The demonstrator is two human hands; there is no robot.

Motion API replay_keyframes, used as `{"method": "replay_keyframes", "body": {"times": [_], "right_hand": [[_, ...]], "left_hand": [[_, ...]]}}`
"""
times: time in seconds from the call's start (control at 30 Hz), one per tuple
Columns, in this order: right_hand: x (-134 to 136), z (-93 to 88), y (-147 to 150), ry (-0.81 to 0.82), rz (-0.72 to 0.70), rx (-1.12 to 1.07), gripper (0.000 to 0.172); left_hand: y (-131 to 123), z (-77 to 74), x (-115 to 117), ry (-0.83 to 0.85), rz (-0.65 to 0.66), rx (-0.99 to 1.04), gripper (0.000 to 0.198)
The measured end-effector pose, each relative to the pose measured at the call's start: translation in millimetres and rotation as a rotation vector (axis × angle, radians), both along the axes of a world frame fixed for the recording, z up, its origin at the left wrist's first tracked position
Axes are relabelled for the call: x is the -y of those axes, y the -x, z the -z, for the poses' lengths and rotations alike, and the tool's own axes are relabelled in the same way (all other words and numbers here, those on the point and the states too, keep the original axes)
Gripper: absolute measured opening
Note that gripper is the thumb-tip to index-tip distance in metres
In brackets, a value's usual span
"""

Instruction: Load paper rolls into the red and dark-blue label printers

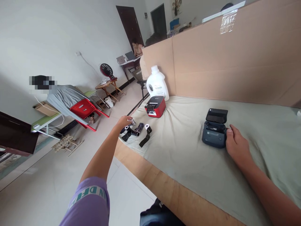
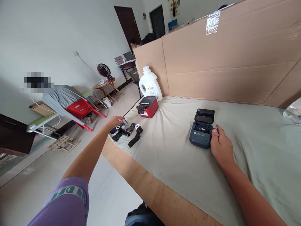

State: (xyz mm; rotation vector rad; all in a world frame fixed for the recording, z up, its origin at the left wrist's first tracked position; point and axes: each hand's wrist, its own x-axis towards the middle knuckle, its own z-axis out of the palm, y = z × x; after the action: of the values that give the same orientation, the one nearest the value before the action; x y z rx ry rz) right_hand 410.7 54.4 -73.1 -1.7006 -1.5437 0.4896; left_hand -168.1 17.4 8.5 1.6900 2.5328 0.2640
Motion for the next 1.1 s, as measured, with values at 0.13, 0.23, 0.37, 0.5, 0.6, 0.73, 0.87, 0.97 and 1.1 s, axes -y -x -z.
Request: {"method": "replay_keyframes", "body": {"times": [0.13,0.23,0.37,0.5,0.6,0.73,0.87,0.97,1.1], "right_hand": [[0,-1.2,0,0.008,-0.004,-0.002,0.067],[1,-1.1,-1,0.014,0.000,-0.006,0.067],[1,-0.3,-1,0.007,-0.003,-0.016,0.066],[2,-2.9,0,0.012,-0.004,-0.017,0.066],[2,-4.1,1,0.008,-0.001,-0.006,0.065],[0,1.8,-1,-0.020,-0.007,0.001,0.062],[-2,-0.5,0,-0.189,-0.021,0.008,0.053],[5,-26.4,7,-0.305,-0.057,-0.032,0.040],[24,-79.9,19,-0.124,-0.366,-0.285,0.030]], "left_hand": [[0,2.8,0,-0.009,-0.008,0.022,0.049],[3,-3.7,17,-0.085,-0.056,0.011,0.054],[5,-6.0,57,-0.100,-0.086,0.052,0.043],[2,2.8,83,-0.028,0.039,0.179,0.047],[-2,7.9,85,-0.048,0.069,0.219,0.044],[-15,0.3,86,-0.122,0.064,0.209,0.039],[-56,-28.1,93,-0.477,0.120,0.346,0.039],[-114,-48.2,92,-0.694,0.365,0.698,0.037],[-216,-48.3,69,-0.623,0.721,1.035,0.035]]}}
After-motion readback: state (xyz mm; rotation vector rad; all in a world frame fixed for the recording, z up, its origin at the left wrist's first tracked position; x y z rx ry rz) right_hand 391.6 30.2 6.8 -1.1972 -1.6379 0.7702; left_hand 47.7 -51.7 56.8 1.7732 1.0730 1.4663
